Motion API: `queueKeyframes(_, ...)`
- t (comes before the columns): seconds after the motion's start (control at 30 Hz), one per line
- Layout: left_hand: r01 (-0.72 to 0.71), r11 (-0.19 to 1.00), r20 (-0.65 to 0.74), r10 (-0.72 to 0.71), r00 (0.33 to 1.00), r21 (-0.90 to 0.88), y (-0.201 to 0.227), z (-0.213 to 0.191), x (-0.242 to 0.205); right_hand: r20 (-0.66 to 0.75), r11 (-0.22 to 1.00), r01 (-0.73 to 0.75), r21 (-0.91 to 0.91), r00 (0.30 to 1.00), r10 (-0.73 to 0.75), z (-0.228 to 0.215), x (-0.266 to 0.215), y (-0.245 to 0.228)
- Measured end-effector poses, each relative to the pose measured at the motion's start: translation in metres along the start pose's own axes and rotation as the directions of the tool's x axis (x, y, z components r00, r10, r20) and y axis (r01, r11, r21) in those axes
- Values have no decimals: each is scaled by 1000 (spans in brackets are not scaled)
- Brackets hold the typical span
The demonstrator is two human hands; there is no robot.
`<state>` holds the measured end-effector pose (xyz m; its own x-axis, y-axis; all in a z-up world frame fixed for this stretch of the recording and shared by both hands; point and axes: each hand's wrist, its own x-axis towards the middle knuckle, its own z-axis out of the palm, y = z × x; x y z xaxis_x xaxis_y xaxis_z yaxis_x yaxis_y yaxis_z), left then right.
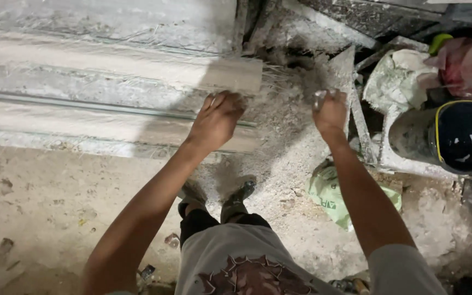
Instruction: Applying a plaster mixture over fiber strands within molds to cast architectural decorative pieces.
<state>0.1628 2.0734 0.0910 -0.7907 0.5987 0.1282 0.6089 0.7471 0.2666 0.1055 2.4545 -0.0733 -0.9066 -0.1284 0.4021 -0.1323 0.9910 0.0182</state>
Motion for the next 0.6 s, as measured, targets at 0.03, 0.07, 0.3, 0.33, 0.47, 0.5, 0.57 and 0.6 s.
queueKeyframes(0.03,51,998,-29,-51,998,-25,0,14,-11,132,992,-22,121,991,6,36,-5,4)
queueKeyframes(0.07,93,994,-58,-96,994,-51,-1,29,-20,261,970,-66,232,965,3,71,-11,9)
queueKeyframes(0.3,134,983,336,-168,927,123,54,115,-39,666,585,-465,665,724,-181,36,-33,-115)
queueKeyframes(0.33,163,978,404,-201,893,128,61,124,-36,687,588,-492,642,710,-156,46,-44,-116)
queueKeyframes(0.47,184,900,171,-269,948,395,67,226,-29,765,602,-592,535,642,-48,87,-78,-114)
queueKeyframes(0.5,186,903,166,-267,949,388,70,215,-18,765,609,-589,530,642,-44,78,-78,-112)
queueKeyframes(0.57,278,874,230,-388,892,398,81,193,1,815,637,-587,499,568,-115,55,-80,-106)
queueKeyframes(0.6,281,876,230,-389,892,393,81,206,3,817,641,-587,496,565,-114,60,-88,-98)
